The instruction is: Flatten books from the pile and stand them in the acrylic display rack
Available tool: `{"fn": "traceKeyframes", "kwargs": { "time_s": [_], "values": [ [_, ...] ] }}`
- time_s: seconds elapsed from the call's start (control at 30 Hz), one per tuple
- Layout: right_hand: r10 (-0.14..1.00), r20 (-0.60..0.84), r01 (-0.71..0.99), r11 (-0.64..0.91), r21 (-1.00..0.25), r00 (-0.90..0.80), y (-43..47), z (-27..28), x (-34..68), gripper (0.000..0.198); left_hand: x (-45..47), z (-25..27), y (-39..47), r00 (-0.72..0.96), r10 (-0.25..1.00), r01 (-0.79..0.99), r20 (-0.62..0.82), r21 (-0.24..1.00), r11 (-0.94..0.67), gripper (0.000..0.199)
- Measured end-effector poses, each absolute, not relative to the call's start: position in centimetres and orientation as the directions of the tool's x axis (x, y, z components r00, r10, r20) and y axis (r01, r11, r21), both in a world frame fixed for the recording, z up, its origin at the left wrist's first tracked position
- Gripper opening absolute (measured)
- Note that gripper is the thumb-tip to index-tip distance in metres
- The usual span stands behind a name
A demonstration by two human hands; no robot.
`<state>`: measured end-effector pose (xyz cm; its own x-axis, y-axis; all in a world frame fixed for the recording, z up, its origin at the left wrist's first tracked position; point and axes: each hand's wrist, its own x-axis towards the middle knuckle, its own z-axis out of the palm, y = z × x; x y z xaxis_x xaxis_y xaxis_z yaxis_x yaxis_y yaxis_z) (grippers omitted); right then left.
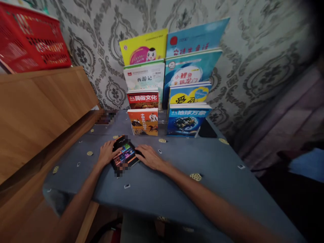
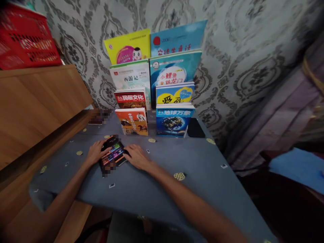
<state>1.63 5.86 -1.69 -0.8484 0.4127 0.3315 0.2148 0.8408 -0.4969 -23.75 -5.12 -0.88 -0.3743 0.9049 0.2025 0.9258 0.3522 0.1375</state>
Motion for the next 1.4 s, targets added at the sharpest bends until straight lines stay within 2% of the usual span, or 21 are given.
{"fn": "traceKeyframes", "kwargs": {
  "time_s": [0.27,0.4,0.77,0.97,1.23,1.4],
  "values": [
    [0.417,0.354,0.206,0.840,-0.501,-0.837,4.2,-3.2,6.2,0.033,-18.8,-0.9,-5.7,-0.314,0.920,0.949,0.236,0.044,0.313,0.053],
    [0.424,0.394,0.176,0.830,-0.530,-0.815,3.9,-3.5,8.6,0.032,-16.3,-1.0,-5.7,-0.240,0.935,0.970,0.262,0.037,0.239,0.052],
    [0.559,0.422,0.230,0.757,-0.612,-0.714,6.9,-3.9,13.5,0.032,-8.7,-2.3,-3.2,0.012,0.946,0.989,0.325,0.138,-0.060,0.050],
    [0.663,0.417,0.338,0.708,-0.620,-0.622,9.2,-3.8,16.4,0.031,-5.9,-2.0,-1.2,0.198,0.931,0.945,0.308,0.194,-0.265,0.050],
    [0.791,0.354,0.488,0.594,-0.640,-0.499,11.8,-2.9,19.0,0.031,-1.6,-2.1,1.8,0.355,0.896,0.864,0.266,0.271,-0.424,0.044],
    [0.808,0.350,0.533,0.580,-0.616,-0.474,12.2,-2.1,19.6,0.030,0.5,-2.0,3.4,0.350,0.879,0.844,0.324,0.298,-0.446,0.041]
  ]
}}
